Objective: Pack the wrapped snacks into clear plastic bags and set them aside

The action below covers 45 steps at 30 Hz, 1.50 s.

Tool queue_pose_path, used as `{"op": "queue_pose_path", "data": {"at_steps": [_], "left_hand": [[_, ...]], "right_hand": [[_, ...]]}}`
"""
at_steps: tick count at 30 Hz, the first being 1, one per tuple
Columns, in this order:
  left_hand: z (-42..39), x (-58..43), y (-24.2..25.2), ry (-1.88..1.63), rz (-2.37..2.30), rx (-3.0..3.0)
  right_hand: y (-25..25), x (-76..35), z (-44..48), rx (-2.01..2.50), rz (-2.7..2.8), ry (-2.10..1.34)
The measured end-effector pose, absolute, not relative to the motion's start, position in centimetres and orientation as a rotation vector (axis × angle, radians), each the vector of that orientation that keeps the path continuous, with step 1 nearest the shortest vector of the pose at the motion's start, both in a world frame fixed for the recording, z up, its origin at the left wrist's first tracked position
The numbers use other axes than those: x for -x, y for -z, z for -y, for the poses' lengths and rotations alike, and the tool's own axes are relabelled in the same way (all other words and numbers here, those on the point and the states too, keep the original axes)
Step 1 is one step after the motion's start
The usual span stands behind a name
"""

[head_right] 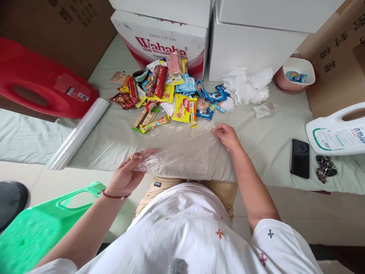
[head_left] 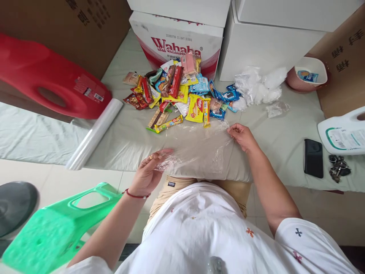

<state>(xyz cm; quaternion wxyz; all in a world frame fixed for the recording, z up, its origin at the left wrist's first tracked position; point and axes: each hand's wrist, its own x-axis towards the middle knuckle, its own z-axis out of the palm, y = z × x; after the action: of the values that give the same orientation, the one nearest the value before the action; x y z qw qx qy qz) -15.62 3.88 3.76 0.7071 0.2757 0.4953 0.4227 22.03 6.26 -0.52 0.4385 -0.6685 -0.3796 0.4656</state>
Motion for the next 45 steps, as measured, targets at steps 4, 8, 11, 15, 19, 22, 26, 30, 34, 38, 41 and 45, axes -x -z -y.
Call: {"op": "queue_pose_path", "data": {"at_steps": [4,8,11,15,19,22,26,30,34,38,41,45], "left_hand": [[-4.2,13.9,-3.6,-0.978,-0.957,-0.39],[-4.4,12.6,-2.6,-0.962,-0.944,-0.346],[-3.9,11.7,-2.6,-0.889,-0.898,-0.408],[-2.9,10.8,-3.4,-0.814,-0.834,-0.491],[-2.4,10.5,-3.5,-0.836,-0.823,-0.574],[-2.6,11.2,-2.9,-0.94,-0.857,-0.522],[-3.2,12.7,-1.6,-1.0,-0.9,-0.37],[-3.6,13.8,-0.6,-1.034,-0.915,-0.333],[-3.7,14.5,-0.6,-0.978,-0.855,-0.289],[-3.8,15.5,-1.3,-0.688,-0.814,-0.274],[-4.1,16.0,-1.5,-0.55,-0.722,-0.27],[-4.6,16.2,-1.3,-0.56,-0.677,-0.204]], "right_hand": [[0.9,-22.4,-5.8,1.769,1.02,-1.11],[-1.5,-22.7,-5.4,2.001,1.416,-0.633],[-4.5,-21.0,-7.0,1.839,1.721,-0.315],[-5.7,-15.4,-10.8,1.144,2.348,-0.659],[-3.7,-10.2,-13.2,0.712,2.622,-1.008],[-2.6,-9.2,-13.5,0.723,2.562,-1.143],[-2.0,-10.1,-13.3,0.994,2.24,-1.322],[-1.6,-10.8,-12.8,1.261,1.802,-1.584],[-1.7,-11.1,-12.7,1.394,1.762,-1.558],[-1.8,-11.0,-13.1,1.386,1.876,-1.457],[-1.8,-10.6,-13.4,1.35,1.914,-1.473],[-1.9,-10.5,-13.6,1.36,1.903,-1.492]]}}
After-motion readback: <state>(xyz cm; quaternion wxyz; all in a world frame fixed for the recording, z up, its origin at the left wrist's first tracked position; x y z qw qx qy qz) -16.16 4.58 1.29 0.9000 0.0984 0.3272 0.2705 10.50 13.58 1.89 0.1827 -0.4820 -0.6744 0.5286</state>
